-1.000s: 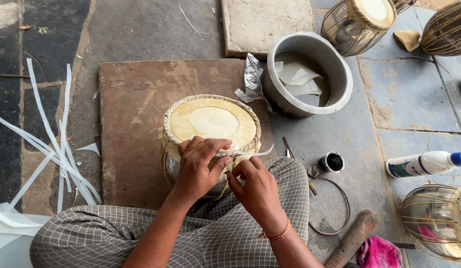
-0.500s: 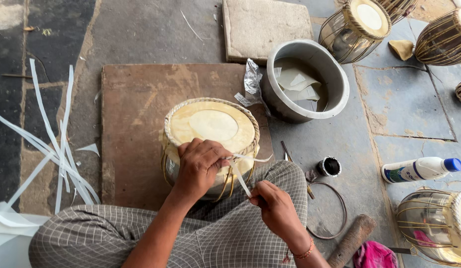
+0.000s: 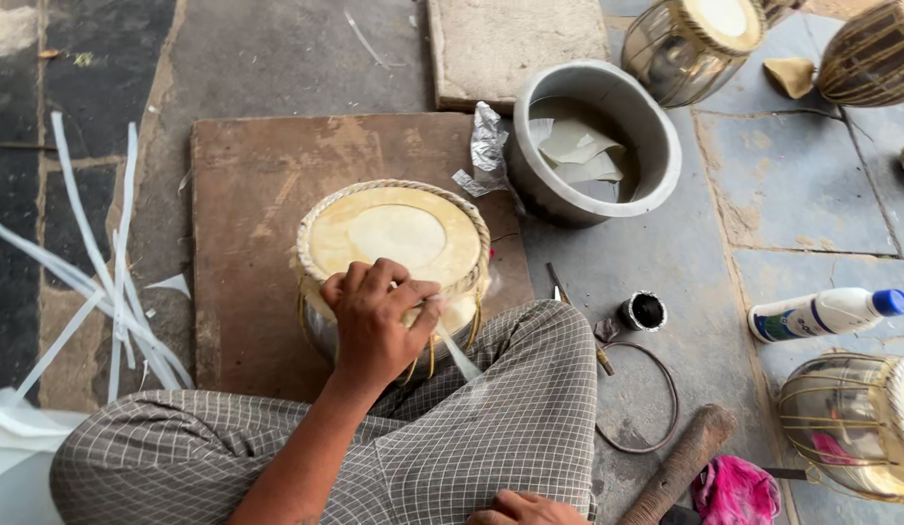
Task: The person sits on the floor and uses a screwdriver to tighten the ropes around the edge of a drum. They repeatedly insert the tool into the rope loops and turn it to secure the drumhead.
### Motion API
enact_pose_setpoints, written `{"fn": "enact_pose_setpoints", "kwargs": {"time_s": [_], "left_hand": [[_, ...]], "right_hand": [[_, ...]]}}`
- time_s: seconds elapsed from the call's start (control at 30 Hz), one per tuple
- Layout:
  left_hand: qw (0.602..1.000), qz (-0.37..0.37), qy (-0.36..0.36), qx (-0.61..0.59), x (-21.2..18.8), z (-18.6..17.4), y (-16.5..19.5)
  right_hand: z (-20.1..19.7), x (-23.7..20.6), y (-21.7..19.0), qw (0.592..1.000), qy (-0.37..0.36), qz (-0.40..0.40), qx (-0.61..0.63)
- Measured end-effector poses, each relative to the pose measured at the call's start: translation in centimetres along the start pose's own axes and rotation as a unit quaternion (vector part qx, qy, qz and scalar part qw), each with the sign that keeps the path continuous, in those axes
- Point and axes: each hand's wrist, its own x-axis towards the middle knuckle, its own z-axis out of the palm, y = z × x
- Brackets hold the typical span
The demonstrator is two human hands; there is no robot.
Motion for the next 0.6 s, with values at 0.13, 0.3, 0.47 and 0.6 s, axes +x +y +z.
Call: {"fn": "enact_pose_setpoints", "kwargs": {"time_s": [0.13,0.3,0.47,0.6], "left_hand": [[0.999,-0.035,0.015,-0.024,0.8,0.9,-0.5],[0.998,-0.028,0.023,-0.044,1.3,0.6,-2.1],[0.999,-0.025,0.025,-0.032,1.1,0.6,-2.5],[0.999,-0.029,0.025,-0.027,1.2,0.2,-3.1]], "right_hand": [[-0.4,-1.4,1.0,0.999,-0.015,-0.027,0.042],[-9.9,-5.2,-0.3,0.873,0.003,0.061,0.484],[-14.7,-1.4,-5.8,0.884,0.314,0.116,0.326],[-16.7,1.5,-8.4,0.881,0.432,0.025,0.193]]}}
